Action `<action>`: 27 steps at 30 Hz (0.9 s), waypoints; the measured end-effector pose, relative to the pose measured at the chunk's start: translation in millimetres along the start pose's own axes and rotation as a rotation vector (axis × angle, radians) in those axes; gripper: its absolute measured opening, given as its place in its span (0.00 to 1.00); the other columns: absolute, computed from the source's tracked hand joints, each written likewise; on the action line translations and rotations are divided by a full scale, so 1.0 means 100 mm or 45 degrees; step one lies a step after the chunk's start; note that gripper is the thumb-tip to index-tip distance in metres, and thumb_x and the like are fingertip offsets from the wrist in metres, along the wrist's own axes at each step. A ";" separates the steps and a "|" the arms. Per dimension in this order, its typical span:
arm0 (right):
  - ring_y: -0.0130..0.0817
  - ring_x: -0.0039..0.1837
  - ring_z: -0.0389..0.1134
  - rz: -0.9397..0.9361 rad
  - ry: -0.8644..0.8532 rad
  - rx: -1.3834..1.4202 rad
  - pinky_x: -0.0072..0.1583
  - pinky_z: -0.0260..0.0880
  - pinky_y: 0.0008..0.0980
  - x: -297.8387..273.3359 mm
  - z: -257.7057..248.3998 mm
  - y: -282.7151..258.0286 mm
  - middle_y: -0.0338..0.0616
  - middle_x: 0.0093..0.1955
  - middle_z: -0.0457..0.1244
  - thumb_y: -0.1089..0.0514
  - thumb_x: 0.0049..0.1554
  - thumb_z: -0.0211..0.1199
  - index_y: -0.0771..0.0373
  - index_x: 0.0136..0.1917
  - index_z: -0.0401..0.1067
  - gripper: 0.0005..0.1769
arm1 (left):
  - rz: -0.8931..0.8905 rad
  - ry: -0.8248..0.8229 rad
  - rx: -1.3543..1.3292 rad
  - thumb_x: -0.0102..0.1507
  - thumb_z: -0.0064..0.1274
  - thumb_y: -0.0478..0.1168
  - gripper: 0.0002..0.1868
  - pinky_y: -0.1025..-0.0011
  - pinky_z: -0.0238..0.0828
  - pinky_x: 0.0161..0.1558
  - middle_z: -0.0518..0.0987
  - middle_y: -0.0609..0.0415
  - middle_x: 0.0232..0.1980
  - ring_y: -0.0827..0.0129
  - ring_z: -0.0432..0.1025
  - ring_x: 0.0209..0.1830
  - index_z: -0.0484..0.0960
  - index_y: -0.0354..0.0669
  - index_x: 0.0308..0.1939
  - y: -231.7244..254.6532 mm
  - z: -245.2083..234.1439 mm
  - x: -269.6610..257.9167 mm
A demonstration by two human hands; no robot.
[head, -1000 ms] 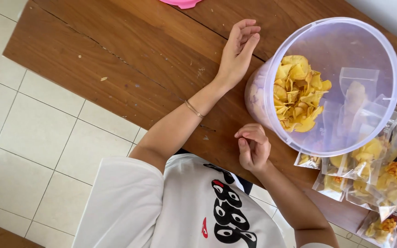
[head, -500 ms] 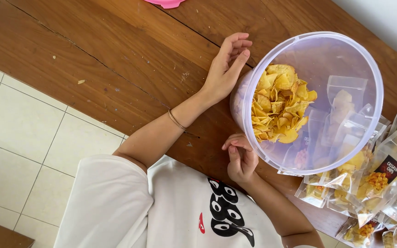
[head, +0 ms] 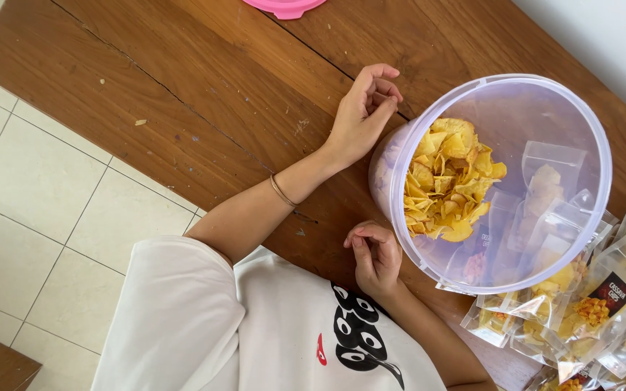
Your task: Manually packing cassava chips from a large bowl into individual small plastic bags.
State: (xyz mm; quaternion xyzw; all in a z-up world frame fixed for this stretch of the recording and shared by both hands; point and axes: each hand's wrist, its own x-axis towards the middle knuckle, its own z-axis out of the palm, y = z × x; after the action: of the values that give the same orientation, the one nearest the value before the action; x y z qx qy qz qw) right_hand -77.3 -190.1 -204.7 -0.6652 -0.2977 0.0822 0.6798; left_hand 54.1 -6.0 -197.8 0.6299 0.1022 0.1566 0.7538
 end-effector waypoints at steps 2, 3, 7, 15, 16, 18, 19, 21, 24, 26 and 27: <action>0.37 0.41 0.66 0.014 -0.016 0.009 0.46 0.71 0.31 0.02 -0.02 0.00 0.48 0.42 0.62 0.68 0.66 0.51 0.64 0.55 0.63 0.04 | -0.001 -0.008 -0.001 0.68 0.47 0.29 0.15 0.76 0.73 0.45 0.79 0.56 0.40 0.76 0.72 0.38 0.71 0.50 0.57 0.02 0.00 0.00; 0.37 0.41 0.66 0.026 -0.035 0.021 0.46 0.70 0.31 0.02 -0.02 0.01 0.48 0.39 0.61 0.68 0.66 0.50 0.64 0.56 0.63 0.05 | 0.001 -0.013 0.000 0.68 0.48 0.29 0.15 0.76 0.73 0.45 0.79 0.56 0.39 0.75 0.72 0.37 0.70 0.49 0.57 0.02 -0.01 0.00; 0.37 0.40 0.66 0.021 -0.046 0.004 0.46 0.72 0.31 0.01 -0.04 0.02 0.50 0.39 0.61 0.69 0.66 0.50 0.64 0.57 0.63 0.06 | 0.014 0.010 0.031 0.69 0.45 0.34 0.06 0.79 0.66 0.35 0.73 0.63 0.31 0.80 0.68 0.28 0.67 0.50 0.39 0.14 0.02 -0.01; 0.38 0.39 0.70 -0.122 -0.017 -0.050 0.46 0.71 0.34 -0.03 -0.05 0.20 0.48 0.36 0.66 0.74 0.61 0.55 0.76 0.56 0.67 0.08 | 0.059 0.010 0.094 0.72 0.44 0.51 0.25 0.80 0.59 0.27 0.68 0.62 0.14 0.80 0.59 0.21 0.72 0.52 0.19 0.00 0.07 0.00; 0.38 0.39 0.70 -0.122 -0.015 -0.049 0.46 0.71 0.34 -0.03 -0.05 0.20 0.48 0.36 0.66 0.74 0.61 0.55 0.76 0.56 0.67 0.08 | 0.058 0.008 0.095 0.72 0.44 0.51 0.25 0.80 0.59 0.27 0.68 0.62 0.14 0.80 0.59 0.21 0.72 0.52 0.19 0.01 0.06 0.00; 0.38 0.38 0.69 -0.118 -0.017 -0.049 0.45 0.71 0.35 -0.03 -0.04 0.20 0.48 0.35 0.66 0.74 0.61 0.55 0.76 0.55 0.67 0.08 | 0.131 0.013 0.163 0.73 0.40 0.52 0.27 0.75 0.67 0.32 0.76 0.57 0.18 0.70 0.67 0.23 0.74 0.51 0.20 0.03 0.04 0.01; 0.38 0.38 0.69 -0.118 -0.014 -0.051 0.45 0.71 0.35 -0.02 -0.05 0.15 0.48 0.35 0.66 0.74 0.61 0.55 0.76 0.55 0.67 0.08 | 0.130 0.010 0.162 0.73 0.40 0.52 0.27 0.75 0.67 0.32 0.76 0.57 0.18 0.70 0.67 0.23 0.74 0.51 0.20 0.13 0.03 0.00; 0.35 0.41 0.67 0.057 -0.105 -0.065 0.48 0.72 0.30 0.01 -0.07 0.04 0.48 0.40 0.61 0.67 0.67 0.50 0.63 0.59 0.62 0.07 | 0.064 -0.055 0.204 0.72 0.34 0.56 0.22 0.77 0.59 0.34 0.71 0.64 0.27 0.79 0.62 0.28 0.72 0.50 0.30 0.32 0.01 -0.02; 0.36 0.42 0.66 0.054 -0.118 -0.058 0.48 0.72 0.31 0.02 -0.08 0.05 0.49 0.41 0.61 0.68 0.67 0.50 0.64 0.60 0.62 0.08 | 0.064 -0.055 0.253 0.69 0.48 0.34 0.08 0.77 0.66 0.37 0.74 0.63 0.33 0.79 0.66 0.32 0.69 0.50 0.51 0.16 0.00 -0.02; 0.36 0.42 0.66 0.052 -0.129 -0.070 0.48 0.72 0.31 0.02 -0.08 0.03 0.49 0.40 0.61 0.68 0.67 0.50 0.63 0.60 0.62 0.09 | 0.069 -0.079 0.257 0.69 0.49 0.33 0.10 0.77 0.67 0.38 0.74 0.62 0.34 0.78 0.66 0.32 0.68 0.50 0.52 0.12 -0.01 -0.03; 0.36 0.42 0.67 0.043 -0.146 -0.081 0.48 0.72 0.31 0.03 -0.07 0.02 0.48 0.40 0.61 0.68 0.67 0.50 0.63 0.61 0.62 0.09 | 0.081 -0.097 0.263 0.69 0.49 0.32 0.12 0.77 0.69 0.38 0.75 0.61 0.34 0.77 0.67 0.32 0.67 0.50 0.54 0.11 -0.01 -0.03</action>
State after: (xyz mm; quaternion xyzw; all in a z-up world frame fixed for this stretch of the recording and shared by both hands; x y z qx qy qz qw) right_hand -70.5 -194.7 -205.4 -0.6856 -0.3271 0.1221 0.6388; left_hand 49.9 -4.2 -186.9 0.7127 0.0690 0.1451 0.6828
